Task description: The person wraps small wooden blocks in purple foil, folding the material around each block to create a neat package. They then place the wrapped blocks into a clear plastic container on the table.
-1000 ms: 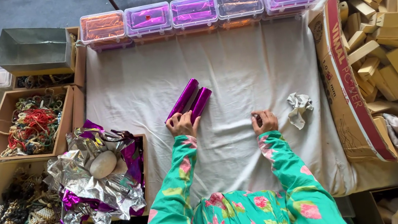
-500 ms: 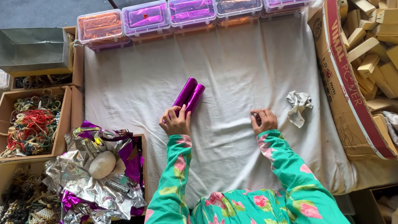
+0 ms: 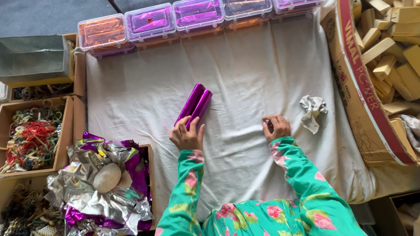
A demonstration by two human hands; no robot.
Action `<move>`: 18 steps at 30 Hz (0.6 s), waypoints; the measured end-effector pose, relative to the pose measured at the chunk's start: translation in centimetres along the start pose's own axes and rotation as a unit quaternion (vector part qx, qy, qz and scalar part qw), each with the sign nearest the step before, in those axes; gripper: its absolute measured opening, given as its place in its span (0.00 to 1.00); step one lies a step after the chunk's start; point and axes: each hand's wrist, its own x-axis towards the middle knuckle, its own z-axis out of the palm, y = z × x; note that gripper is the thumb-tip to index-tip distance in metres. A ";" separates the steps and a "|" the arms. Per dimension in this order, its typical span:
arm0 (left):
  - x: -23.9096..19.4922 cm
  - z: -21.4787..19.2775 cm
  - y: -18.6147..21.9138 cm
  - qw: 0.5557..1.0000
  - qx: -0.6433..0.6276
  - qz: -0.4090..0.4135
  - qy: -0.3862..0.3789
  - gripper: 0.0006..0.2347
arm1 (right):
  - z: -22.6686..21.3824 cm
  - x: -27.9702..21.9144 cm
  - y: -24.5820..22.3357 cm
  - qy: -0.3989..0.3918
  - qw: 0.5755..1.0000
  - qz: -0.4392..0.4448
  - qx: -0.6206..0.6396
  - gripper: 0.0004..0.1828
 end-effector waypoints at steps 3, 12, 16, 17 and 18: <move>-2.0 0.7 2.4 0.995 -0.094 0.042 0.000 0.14 | 1.3 -0.3 1.8 -0.012 1.000 0.003 -0.009 0.09; -6.4 -4.3 6.8 0.953 -0.267 0.074 -0.124 0.19 | -11.2 5.6 0.0 0.179 0.945 -0.045 -0.270 0.35; -8.2 -3.2 6.8 0.935 -0.295 0.082 -0.180 0.16 | -6.9 1.2 15.3 0.022 0.994 0.020 -0.101 0.24; -7.8 -3.6 7.0 0.921 -0.317 0.075 -0.216 0.14 | -7.4 1.1 13.4 0.021 0.996 0.076 -0.051 0.23; -7.8 -4.0 7.7 0.904 -0.340 0.063 -0.251 0.12 | -8.4 1.2 11.8 0.016 0.992 0.127 -0.003 0.21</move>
